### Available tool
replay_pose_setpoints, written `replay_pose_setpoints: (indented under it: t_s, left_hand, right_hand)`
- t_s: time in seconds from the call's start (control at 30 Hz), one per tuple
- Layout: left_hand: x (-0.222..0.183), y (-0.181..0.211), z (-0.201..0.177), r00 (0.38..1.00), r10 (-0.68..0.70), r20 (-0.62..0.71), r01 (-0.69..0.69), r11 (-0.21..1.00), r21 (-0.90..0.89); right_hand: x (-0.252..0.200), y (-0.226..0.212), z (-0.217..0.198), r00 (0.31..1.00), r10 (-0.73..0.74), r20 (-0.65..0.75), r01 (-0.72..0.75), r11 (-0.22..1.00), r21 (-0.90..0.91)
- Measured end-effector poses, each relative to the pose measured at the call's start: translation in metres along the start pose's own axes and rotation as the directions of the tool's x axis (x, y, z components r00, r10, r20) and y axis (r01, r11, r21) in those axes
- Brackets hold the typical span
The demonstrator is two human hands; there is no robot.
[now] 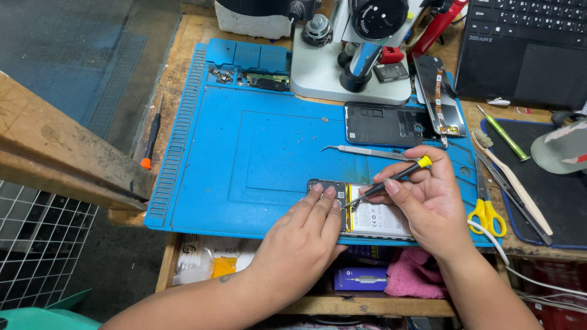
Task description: The person reassembles a mobile phone by placing the battery and internal bracket into the chassis and securing them using a small screwdriver.
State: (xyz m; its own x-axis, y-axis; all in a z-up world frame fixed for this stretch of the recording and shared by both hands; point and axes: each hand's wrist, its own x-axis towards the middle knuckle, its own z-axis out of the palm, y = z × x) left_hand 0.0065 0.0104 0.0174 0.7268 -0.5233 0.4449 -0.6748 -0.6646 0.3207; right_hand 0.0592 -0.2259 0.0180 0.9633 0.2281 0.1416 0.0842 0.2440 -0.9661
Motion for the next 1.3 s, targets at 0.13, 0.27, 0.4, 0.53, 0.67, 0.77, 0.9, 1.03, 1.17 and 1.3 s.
replay_pose_setpoints:
  t_s: [0.13,0.27,0.4,0.53,0.67,0.77,0.9,1.03,1.17,1.3]
  left_hand:
    - [-0.0001,-0.0005,-0.0004,1.0,0.005,0.0,-0.005,1.0,0.015]
    - [0.0,-0.0006,-0.0009,1.0,0.01,-0.003,-0.009,1.0,0.02]
    - [0.0005,-0.0003,-0.0011,1.0,0.008,-0.009,-0.008,1.0,0.012]
    - [0.0005,-0.0004,-0.0018,1.0,0.007,-0.004,-0.007,1.0,0.008]
    - [0.0009,-0.0002,-0.0023,1.0,0.006,-0.001,-0.006,1.0,0.003]
    - [0.0009,0.0001,-0.0029,1.0,0.009,0.0,-0.009,1.0,0.009]
    - [0.001,-0.0001,-0.0029,1.0,0.009,-0.006,-0.009,1.0,0.008]
    - [-0.0003,-0.0005,-0.002,1.0,0.005,-0.009,-0.005,1.0,-0.006]
    - [-0.0026,-0.0014,0.0,1.0,0.009,-0.025,-0.009,1.0,-0.011]
    - [-0.0041,-0.0015,0.0022,1.0,-0.001,-0.021,0.0,1.0,-0.026]
  right_hand:
    - [-0.0002,0.0009,-0.0013,1.0,0.004,-0.001,-0.004,1.0,-0.015]
    - [-0.001,0.0009,-0.0023,1.0,0.0,-0.011,-0.001,0.999,-0.051]
    - [-0.0021,0.001,-0.0016,1.0,-0.019,-0.009,0.019,0.996,-0.087]
    - [-0.0041,0.0,0.0001,0.998,-0.053,0.023,0.055,0.996,-0.075]
    - [-0.0051,-0.0006,0.0015,0.996,-0.076,0.041,0.079,0.994,-0.08]
    - [-0.0058,-0.0011,0.0022,0.996,-0.082,0.038,0.085,0.992,-0.089]
    - [-0.0061,-0.0014,0.0026,0.996,-0.082,0.031,0.085,0.991,-0.103]
    - [-0.0061,-0.0011,0.0021,0.995,-0.091,0.036,0.094,0.989,-0.116]
    - [-0.0062,0.0002,0.0007,0.994,-0.101,0.048,0.105,0.989,-0.107]
    - [-0.007,0.0006,-0.0015,0.993,-0.099,0.066,0.107,0.987,-0.116]
